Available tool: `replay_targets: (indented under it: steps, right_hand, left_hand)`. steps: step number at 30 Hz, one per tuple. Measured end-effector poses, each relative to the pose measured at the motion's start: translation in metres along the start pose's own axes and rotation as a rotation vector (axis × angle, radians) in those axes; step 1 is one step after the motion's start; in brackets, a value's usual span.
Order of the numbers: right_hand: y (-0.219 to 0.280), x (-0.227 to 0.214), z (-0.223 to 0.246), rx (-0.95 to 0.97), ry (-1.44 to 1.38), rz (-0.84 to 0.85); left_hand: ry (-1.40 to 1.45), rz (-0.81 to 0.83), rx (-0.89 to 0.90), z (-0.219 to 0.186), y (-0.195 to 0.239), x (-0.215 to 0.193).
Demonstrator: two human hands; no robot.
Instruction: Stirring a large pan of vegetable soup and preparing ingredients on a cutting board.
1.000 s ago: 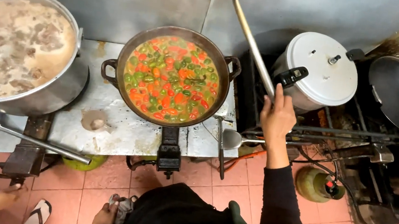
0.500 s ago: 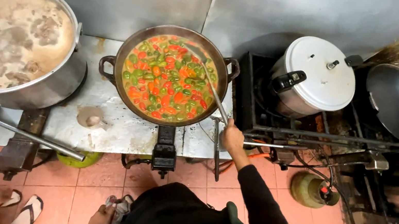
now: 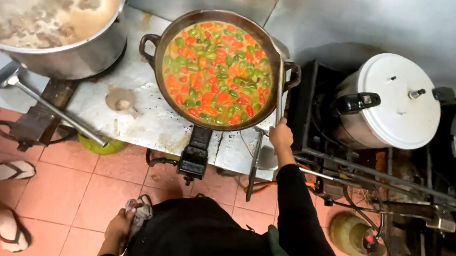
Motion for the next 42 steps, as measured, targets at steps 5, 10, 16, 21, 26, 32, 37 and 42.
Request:
replay_targets:
  steps: [5,10,16,21,26,32,37,42]
  right_hand:
    - [-0.007,-0.002,0.007,-0.097,0.044,0.042]
    - [-0.002,-0.008,0.013,-0.137,0.046,0.079]
    - [0.020,-0.035,0.027,-0.144,0.101,-0.053]
    - [0.089,-0.099,0.078,-0.617,-0.057,-0.672]
    - [0.172,-0.069,0.115,-0.840,-0.168,-0.612]
    - [0.253,0.076,0.115,-0.953,-0.155,-0.178]
    - [0.317,0.146,0.126,-1.092,-0.003,-0.059]
    - [0.350,0.182,0.130,-1.196,0.128,-0.048]
  left_hand:
    - [-0.016,-0.040,-0.004,0.003,0.005,0.016]
    - [-0.023,-0.063,-0.039,-0.002,0.017,0.020]
    - [-0.076,-0.046,-0.042,-0.011,0.025,0.021]
    - [-0.079,-0.071,-0.047,-0.009,0.028,0.014]
    - [-0.091,-0.044,-0.040,-0.001,0.042,0.008]
    - [-0.146,-0.027,0.010,0.039,0.055,-0.001]
    - [-0.083,-0.040,-0.041,0.105,0.077,-0.017]
    - [-0.007,-0.058,-0.176,0.176,0.109,-0.026]
Point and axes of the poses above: each hand's wrist, its own y-axis away from the middle knuckle, its own x-axis out of the palm, z = x × y, the point moved 4 cm from there along -y, towards the middle knuckle, and after that the axes turned 8 degrees about -z, right-handed, at the moved point
